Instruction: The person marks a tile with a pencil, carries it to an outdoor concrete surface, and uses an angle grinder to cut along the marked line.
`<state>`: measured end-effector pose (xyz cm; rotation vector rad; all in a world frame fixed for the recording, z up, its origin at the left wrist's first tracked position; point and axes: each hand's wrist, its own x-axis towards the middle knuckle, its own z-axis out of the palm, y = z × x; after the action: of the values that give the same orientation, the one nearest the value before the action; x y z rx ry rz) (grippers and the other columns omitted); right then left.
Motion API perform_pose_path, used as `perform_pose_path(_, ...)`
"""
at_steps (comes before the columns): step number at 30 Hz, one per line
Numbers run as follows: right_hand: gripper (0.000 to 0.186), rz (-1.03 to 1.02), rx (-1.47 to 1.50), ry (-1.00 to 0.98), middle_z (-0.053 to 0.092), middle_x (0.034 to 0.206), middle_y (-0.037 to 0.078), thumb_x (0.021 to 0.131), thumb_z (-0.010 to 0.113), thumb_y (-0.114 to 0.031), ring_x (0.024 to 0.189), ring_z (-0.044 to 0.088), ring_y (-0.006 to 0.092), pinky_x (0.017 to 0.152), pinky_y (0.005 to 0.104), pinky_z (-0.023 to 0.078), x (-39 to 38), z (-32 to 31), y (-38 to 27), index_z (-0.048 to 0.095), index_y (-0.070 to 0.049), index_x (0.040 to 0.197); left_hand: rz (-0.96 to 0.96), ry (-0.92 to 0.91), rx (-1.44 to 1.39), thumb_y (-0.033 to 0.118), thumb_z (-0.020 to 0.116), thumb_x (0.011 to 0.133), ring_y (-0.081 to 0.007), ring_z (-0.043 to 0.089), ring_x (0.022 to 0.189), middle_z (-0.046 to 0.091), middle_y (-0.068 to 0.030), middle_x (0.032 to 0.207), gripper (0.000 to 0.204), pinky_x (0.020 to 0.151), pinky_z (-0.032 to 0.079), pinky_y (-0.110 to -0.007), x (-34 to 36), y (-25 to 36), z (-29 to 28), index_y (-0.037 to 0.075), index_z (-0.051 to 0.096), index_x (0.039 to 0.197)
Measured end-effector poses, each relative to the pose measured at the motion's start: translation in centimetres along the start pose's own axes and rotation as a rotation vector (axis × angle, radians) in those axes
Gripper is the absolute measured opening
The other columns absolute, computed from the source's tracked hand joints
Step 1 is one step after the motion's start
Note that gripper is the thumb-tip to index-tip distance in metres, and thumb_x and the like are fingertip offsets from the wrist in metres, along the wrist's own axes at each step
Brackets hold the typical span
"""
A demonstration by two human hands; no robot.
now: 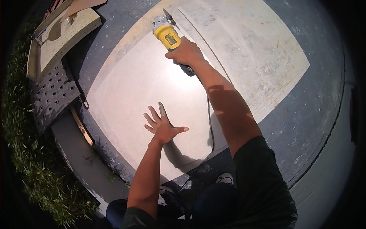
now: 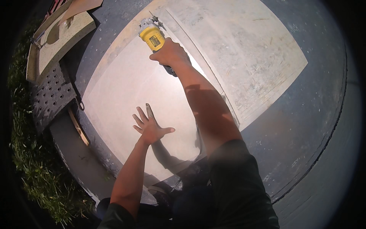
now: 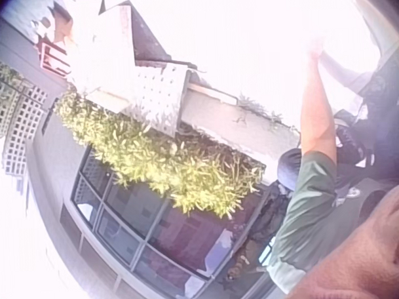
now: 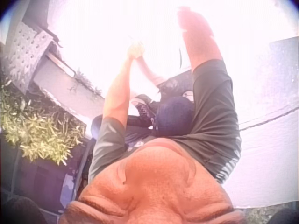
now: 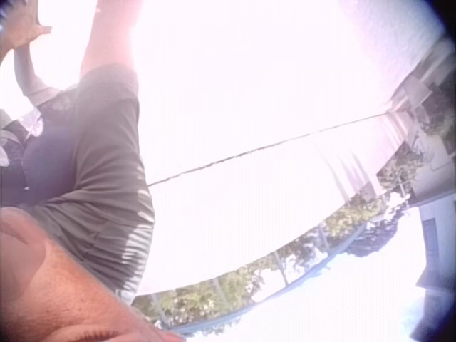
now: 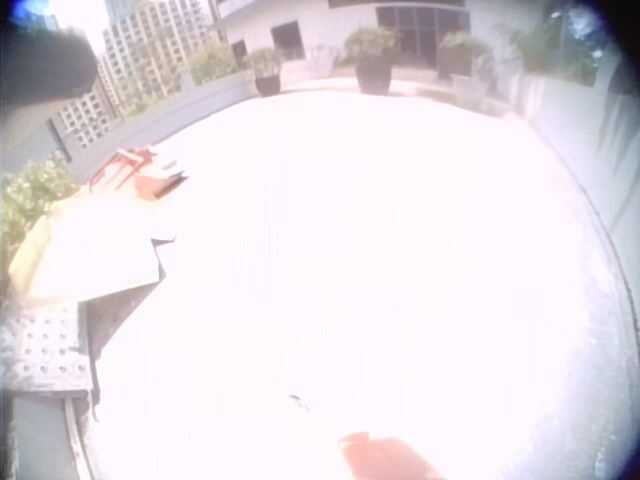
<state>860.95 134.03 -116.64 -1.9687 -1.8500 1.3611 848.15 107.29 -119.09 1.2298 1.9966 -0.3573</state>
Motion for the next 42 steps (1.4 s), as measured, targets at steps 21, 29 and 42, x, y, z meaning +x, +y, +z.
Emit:
perform_pose_path(21,0.071,-0.008,0.031,0.01,0.073,0.107,0.011,0.067,0.079,-0.041,0.103,0.07,0.0262,0.089,0.0403,0.055,2.1,-0.3,-1.3,0.058,-0.007,0.125,0.007,-0.004,-0.021,0.079,0.083,0.05,-0.0595,-0.025,0.144,-0.024,-0.0328,0.16,0.16,0.108,-0.006,-0.078,0.2,0.3,-0.2,0.012,-0.012,0.161)
perform_pose_path(29,0.077,-0.019,0.057,-0.026,0.071,0.114,0.016,0.065,0.078,-0.046,0.104,0.069,0.0294,0.088,0.0396,0.055,1.9,-0.4,-1.1,0.058,-0.003,0.126,0.003,-0.014,-0.017,0.079,0.083,0.05,-0.0595,-0.024,0.144,-0.024,-0.0328,0.16,0.16,0.108,-0.004,-0.079,0.0,0.4,-0.5,0.011,-0.011,0.161)
perform_pose_path(42,0.077,-0.026,0.032,-0.018,0.07,0.114,0.017,0.065,0.076,-0.045,0.104,0.069,0.0302,0.088,0.0406,0.055,-0.1,-0.6,0.6,0.056,-0.004,0.128,-0.002,-0.005,0.002,0.08,0.083,0.05,-0.0602,-0.025,0.143,-0.024,-0.0334,0.16,0.162,0.108,-0.006,-0.077,-0.3,0.6,-0.1,0.011,-0.012,0.161)
